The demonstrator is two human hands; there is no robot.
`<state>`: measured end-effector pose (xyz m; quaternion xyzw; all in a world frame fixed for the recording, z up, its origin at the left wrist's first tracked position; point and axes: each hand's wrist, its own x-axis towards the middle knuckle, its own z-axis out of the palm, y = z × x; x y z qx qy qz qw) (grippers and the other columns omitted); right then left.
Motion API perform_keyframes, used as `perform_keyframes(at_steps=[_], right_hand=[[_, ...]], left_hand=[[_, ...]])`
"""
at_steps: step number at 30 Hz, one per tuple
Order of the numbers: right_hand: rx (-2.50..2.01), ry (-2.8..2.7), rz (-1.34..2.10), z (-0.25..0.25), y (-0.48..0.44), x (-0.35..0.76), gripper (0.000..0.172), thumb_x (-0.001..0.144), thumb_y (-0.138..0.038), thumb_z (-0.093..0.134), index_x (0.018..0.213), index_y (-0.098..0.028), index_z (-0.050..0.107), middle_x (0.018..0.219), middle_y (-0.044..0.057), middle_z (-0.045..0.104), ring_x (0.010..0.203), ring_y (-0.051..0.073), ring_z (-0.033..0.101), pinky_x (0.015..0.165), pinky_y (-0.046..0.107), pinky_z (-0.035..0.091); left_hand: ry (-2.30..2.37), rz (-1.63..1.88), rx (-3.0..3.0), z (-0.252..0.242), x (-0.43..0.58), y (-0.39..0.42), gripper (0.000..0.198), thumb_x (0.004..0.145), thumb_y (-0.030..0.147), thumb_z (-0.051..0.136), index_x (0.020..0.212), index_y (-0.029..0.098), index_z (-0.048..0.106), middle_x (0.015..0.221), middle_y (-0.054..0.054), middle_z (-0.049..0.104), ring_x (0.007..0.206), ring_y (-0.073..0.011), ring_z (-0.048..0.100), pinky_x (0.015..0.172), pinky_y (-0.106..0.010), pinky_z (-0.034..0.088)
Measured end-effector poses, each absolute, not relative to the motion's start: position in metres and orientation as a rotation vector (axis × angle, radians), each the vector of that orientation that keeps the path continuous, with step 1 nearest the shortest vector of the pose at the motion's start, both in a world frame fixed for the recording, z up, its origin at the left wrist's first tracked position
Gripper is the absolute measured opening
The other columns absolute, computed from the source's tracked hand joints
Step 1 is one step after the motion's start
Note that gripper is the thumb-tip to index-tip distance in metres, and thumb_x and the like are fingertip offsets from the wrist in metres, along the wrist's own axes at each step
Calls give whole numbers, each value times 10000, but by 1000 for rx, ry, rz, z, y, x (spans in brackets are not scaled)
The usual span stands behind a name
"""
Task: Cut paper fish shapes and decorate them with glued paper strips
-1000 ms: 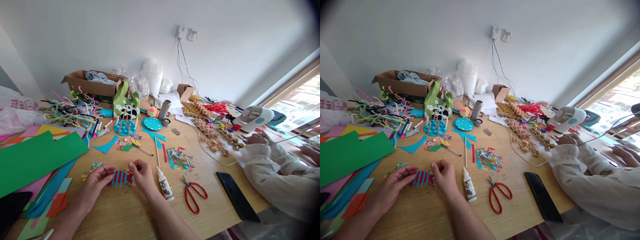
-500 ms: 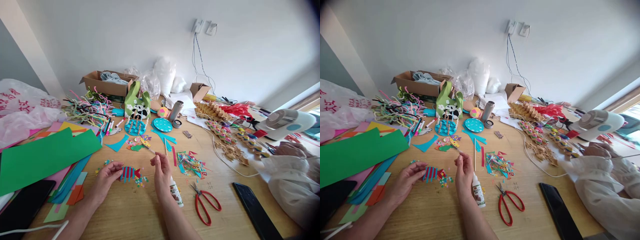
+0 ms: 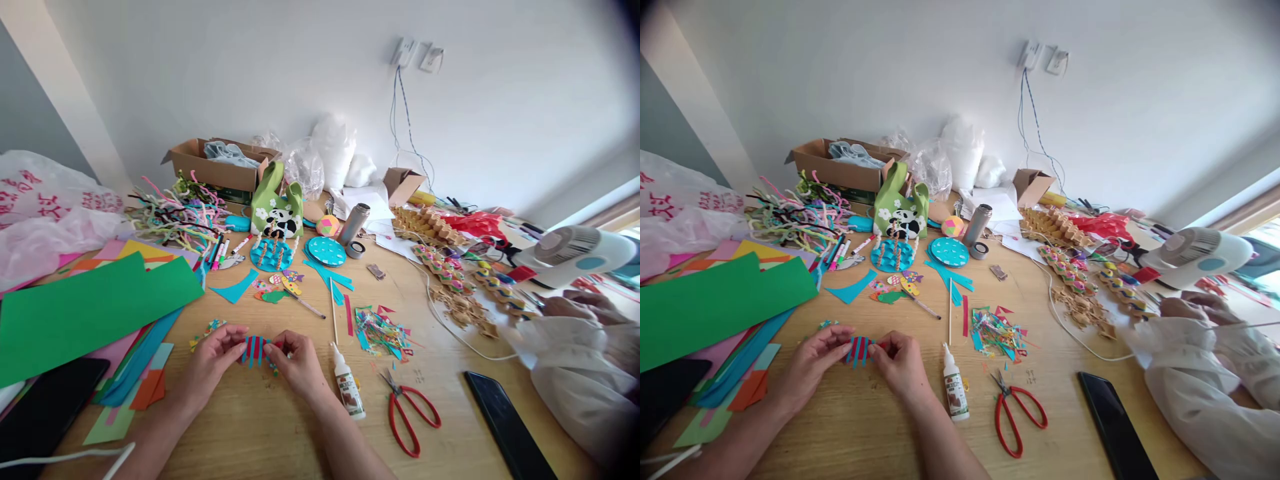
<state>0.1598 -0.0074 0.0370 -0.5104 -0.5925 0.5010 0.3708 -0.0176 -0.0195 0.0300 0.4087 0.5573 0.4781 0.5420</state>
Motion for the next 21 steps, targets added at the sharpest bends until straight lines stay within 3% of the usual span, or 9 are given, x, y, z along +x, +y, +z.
perform_keyframes(at_steps=[6, 21], right_hand=[[-1294, -1458, 1332, 31, -7, 159, 227, 741, -353, 658, 650, -156, 591, 546, -26, 523, 500, 93, 398, 480, 217, 302], [-1354, -1580, 1218, 38, -10, 161, 243, 781, -349, 653, 645, -148, 635, 531, -31, 522, 497, 82, 381, 445, 198, 263]], left_hand=[[1350, 1133, 982, 33, -17, -21, 424, 596, 446, 758, 912, 175, 682, 896, -77, 708, 842, -242, 657, 673, -316, 536], [1360, 1158, 1049, 20, -21, -21, 448, 603, 461, 779, 941, 182, 683, 925, -69, 702, 853, -227, 656, 710, -305, 544]])
